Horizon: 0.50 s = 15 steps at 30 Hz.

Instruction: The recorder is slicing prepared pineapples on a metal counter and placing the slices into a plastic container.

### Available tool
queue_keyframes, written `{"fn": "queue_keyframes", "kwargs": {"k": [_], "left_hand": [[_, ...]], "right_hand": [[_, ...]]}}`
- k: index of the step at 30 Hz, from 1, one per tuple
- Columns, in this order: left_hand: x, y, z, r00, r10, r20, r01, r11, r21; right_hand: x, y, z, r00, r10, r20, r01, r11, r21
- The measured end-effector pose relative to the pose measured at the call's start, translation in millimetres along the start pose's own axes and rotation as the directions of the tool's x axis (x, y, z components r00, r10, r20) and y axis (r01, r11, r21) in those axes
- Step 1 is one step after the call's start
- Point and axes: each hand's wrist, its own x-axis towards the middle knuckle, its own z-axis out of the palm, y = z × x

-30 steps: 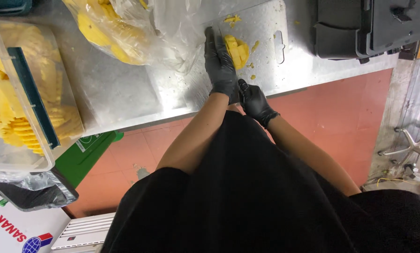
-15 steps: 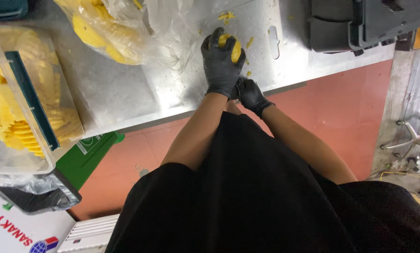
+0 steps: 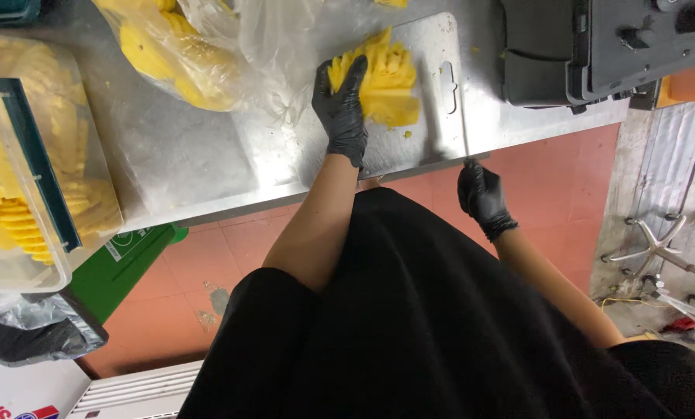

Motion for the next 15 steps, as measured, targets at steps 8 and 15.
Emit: {"fn": "queue_keyframes", "kwargs": {"k": [8,15], "left_hand": [[64.2,216.3,-188.0,0.924,-0.213,0.318,0.379,0.634,-0.674],[227.6,225.9,-489.1,0.998,0.041,-0.05,-0.063,0.777,-0.626]], "right_hand": [[26.5,-38.8,7.5,0.999,-0.048,-0.01,0.049,0.993,0.104],[26.6,-95.2,38.8,0.998,-0.057,-0.022,0.056,0.997,-0.052]]}}
